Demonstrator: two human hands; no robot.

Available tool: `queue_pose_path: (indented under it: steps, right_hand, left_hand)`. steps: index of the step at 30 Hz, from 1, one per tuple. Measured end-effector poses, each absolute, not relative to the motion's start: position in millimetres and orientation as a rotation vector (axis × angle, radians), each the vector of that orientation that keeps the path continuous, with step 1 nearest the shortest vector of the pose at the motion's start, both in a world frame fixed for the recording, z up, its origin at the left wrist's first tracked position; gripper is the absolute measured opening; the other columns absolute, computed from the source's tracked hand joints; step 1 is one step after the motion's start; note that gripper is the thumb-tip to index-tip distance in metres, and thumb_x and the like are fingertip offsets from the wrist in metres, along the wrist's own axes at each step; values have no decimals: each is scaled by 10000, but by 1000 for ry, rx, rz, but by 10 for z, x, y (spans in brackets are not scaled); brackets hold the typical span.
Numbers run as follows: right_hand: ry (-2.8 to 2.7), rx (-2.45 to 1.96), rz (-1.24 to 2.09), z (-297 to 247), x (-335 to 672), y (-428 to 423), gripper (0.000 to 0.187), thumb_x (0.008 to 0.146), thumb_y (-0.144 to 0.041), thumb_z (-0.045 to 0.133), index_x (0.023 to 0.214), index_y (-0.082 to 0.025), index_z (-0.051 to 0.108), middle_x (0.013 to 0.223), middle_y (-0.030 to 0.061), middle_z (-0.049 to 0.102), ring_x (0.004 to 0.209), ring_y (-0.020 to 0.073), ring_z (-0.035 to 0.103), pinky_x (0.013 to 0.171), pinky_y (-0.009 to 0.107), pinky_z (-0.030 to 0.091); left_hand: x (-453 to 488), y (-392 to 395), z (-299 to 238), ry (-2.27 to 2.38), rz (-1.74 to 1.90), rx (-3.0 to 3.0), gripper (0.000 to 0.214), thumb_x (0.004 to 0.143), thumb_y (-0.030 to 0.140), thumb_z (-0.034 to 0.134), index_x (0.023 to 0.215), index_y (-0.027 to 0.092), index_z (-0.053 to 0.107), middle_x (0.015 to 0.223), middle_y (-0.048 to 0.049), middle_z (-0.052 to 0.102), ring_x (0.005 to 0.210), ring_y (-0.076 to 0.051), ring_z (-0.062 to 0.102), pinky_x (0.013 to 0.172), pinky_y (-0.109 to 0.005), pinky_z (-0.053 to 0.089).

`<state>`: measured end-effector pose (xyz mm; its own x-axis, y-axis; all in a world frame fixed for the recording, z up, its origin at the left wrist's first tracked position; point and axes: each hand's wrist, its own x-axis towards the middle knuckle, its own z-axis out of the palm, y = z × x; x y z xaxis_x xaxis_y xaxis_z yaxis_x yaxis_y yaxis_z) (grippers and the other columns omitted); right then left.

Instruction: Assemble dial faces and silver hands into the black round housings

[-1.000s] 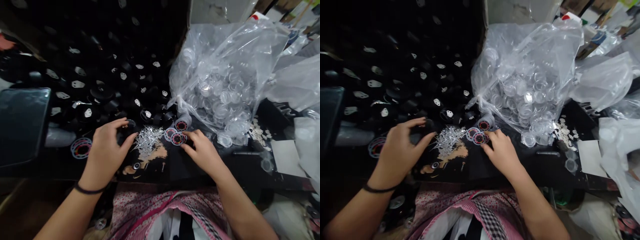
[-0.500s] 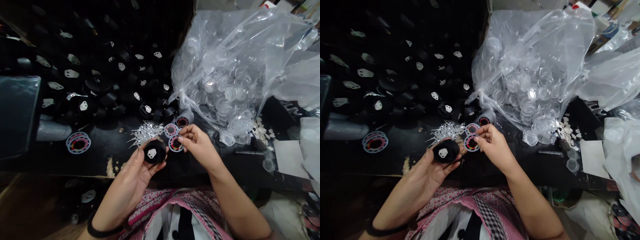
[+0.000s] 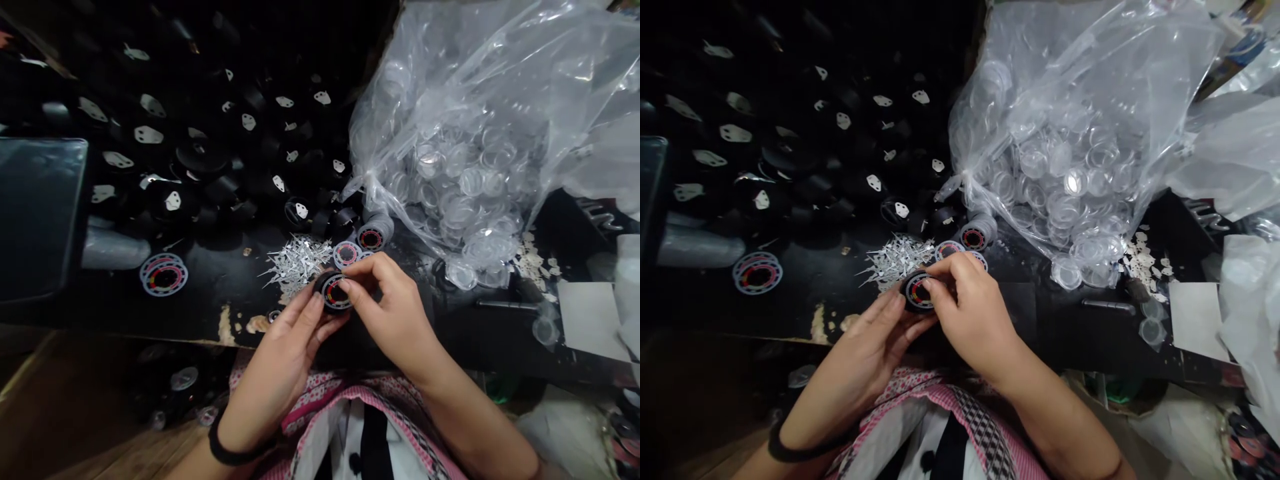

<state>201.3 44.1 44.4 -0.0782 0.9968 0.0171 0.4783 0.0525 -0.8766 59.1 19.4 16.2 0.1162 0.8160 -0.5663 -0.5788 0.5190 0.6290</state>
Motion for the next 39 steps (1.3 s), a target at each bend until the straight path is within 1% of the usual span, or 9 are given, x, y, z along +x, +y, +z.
queue_pose_path:
  steps: [4,11,17,21,24,28,31,35,39]
  right_hand:
    - [-1558,-1567,1078,418,2025,460,60,909,-220,611,867,-223,570,816,-18,643,763,133,606,694,273,472]
    - [-1596,-1623,1160,369,2120,367,113,869,-268,659,924,-222,571,828,-26,606,714,115,564,631,243,441]
    - [-1809,-1518,1277,407,2103,353,116,912,-227,603,1025,-212,624,880,-14,680,758,116,619,698,246,480]
    - [-2273,-1648,792,355,1936,594,135,945,-199,535,939,-171,667,952,69,738,916,224,668,841,373,468]
    - [-2549,-1739,380,286,1754,749,171,950,-210,506,955,-137,660,971,133,731,949,302,660,814,431,454]
    - [-2649,-1738,200,230,1632,828,199,961,-192,464,978,-113,645,955,156,723,906,308,661,788,438,447]
    - [-2609,-1746,274,227,1680,822,195,951,-193,475,954,-111,652,951,154,726,917,302,661,792,430,440]
    - [-2297,-1701,682,240,1796,751,92,903,-190,575,869,-165,657,900,62,736,842,206,655,781,343,442]
    - [-2049,-1520,886,258,1877,651,66,880,-147,605,870,-195,649,892,19,728,824,162,633,783,299,449]
  left_hand:
    - [579,156,104,1004,1024,374,218,877,366,706,1083,332,766,1276,27,724,1178,-161,660,925,-206,558]
    - [538,87,-43,1034,966,555,370,855,339,726,1223,310,695,1320,-26,694,1188,-223,657,979,-318,552]
    - [323,-5,-43,1253,913,781,302,824,358,742,1110,261,744,1201,-49,746,1134,-238,685,1023,-335,520]
    - [196,-38,-56,1278,1016,522,281,826,351,744,1097,277,730,1147,-38,759,1059,-250,718,965,-391,566]
    - [207,-12,-31,1224,1111,297,226,785,299,776,996,226,737,1049,-58,780,989,-264,742,932,-432,584]
    - [264,74,20,1154,1161,159,174,796,246,748,964,207,726,1045,-66,784,1054,-257,726,968,-435,562]
    - [287,135,54,1101,1171,60,134,836,255,717,967,228,708,1103,-49,777,1136,-278,696,1006,-467,536]
    - [329,198,112,981,1104,-31,150,897,289,655,1035,243,692,1225,-40,737,1165,-282,680,1025,-495,525]
    - [395,250,146,894,1101,-63,152,928,262,599,1026,206,701,1222,-67,741,1160,-247,684,1073,-453,499]
